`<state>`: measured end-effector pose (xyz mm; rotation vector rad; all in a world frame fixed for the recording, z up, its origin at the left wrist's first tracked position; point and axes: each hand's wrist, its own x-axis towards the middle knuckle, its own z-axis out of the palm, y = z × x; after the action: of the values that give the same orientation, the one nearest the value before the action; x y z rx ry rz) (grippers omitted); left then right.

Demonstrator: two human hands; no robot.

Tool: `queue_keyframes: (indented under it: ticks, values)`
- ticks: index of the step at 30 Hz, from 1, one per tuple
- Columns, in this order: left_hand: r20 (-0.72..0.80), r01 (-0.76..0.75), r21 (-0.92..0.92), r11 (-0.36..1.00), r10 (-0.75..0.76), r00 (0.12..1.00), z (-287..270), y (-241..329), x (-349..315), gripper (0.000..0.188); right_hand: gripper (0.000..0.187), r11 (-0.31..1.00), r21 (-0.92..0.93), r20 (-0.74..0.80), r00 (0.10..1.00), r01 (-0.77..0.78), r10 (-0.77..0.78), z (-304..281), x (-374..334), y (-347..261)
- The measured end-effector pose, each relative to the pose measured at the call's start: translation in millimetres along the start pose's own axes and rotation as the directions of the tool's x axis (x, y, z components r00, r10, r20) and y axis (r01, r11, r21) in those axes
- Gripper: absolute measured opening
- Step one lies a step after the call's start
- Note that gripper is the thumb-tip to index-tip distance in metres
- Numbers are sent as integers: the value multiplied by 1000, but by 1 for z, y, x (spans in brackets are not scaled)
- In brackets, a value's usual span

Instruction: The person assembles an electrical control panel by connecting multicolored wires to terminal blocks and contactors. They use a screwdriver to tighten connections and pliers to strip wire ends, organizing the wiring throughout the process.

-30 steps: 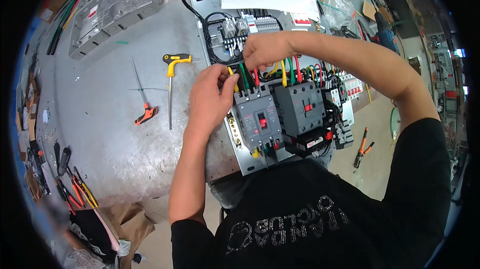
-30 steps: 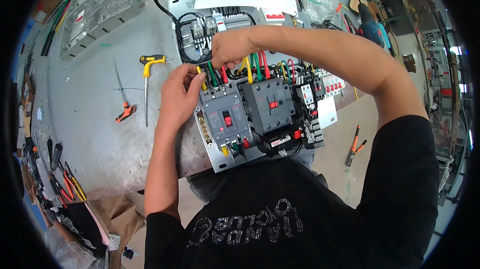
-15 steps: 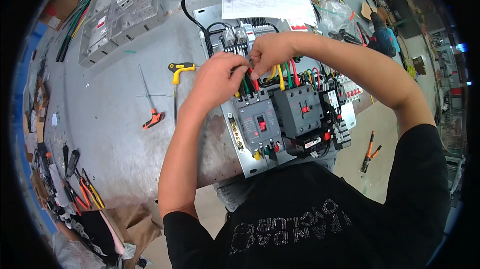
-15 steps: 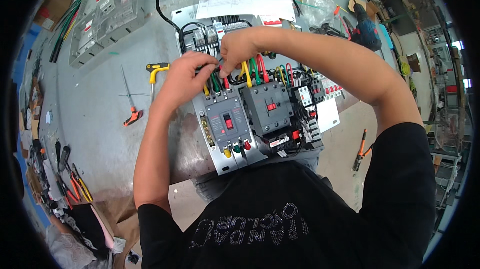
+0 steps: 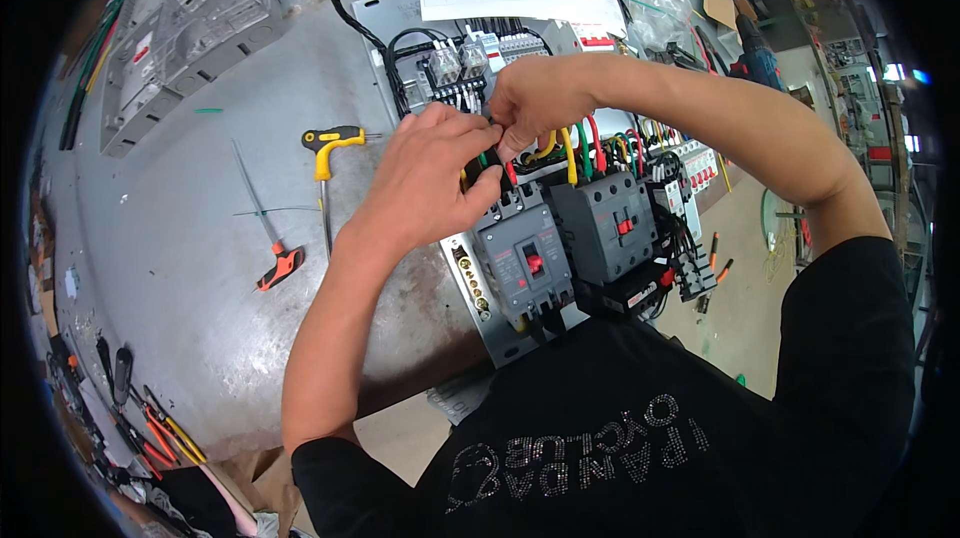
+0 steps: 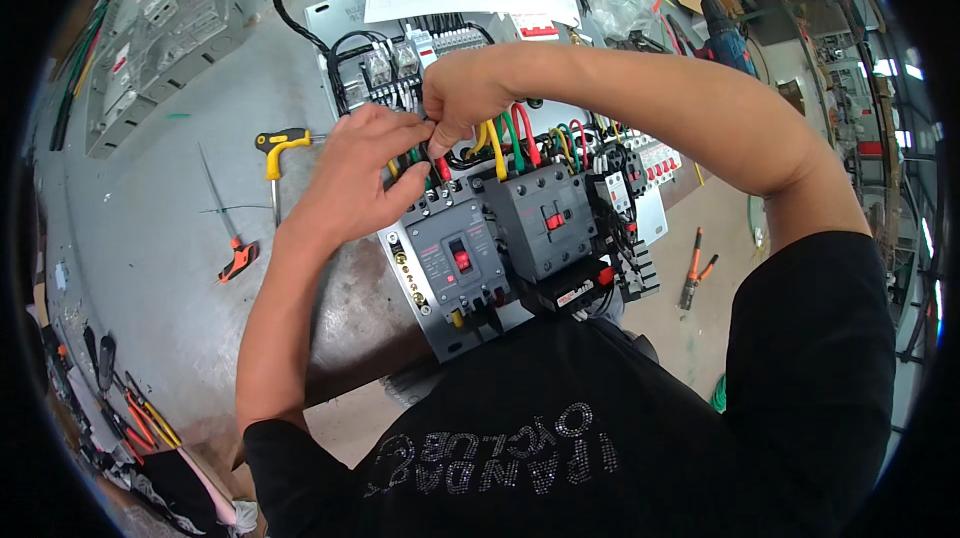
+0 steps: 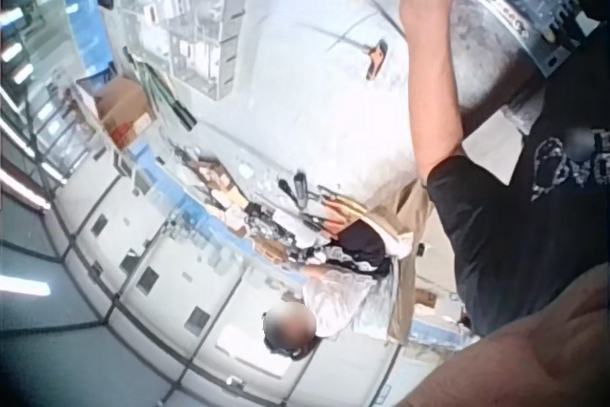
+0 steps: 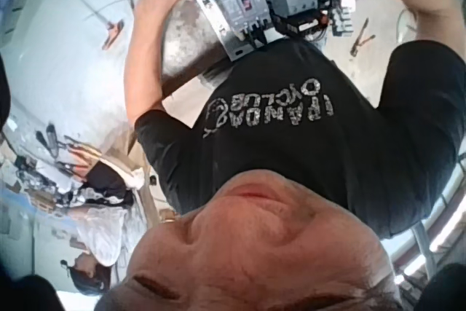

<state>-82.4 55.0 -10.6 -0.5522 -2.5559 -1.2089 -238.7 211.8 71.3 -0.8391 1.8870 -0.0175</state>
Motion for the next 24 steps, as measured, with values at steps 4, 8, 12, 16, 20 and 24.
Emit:
queue_keyframes:
  ticks: [4,8,12,16,20,24]
  values:
    - [25,-15,-29,999,16,1000,-3,-2,3,34,33,1000,12,8,1000,2,-2,-1,1,-3]
    - [25,-42,-41,998,43,999,1,-8,2,35,27,1000,-13,0,1000,8,-8,2,1,-5]
    - [60,-24,-59,998,27,998,1,-4,6,36,31,993,118,-15,1000,13,-11,4,1,3]
    - [47,-2,-51,999,5,999,0,1,6,33,39,997,-70,-9,999,42,-43,4,4,-2]
    - [203,65,-63,996,-51,978,-19,9,7,35,46,977,-208,-31,998,52,-59,-7,0,-4]
    - [64,123,36,992,-125,990,-14,33,6,35,44,948,-6,-351,887,318,-299,-25,-53,24]
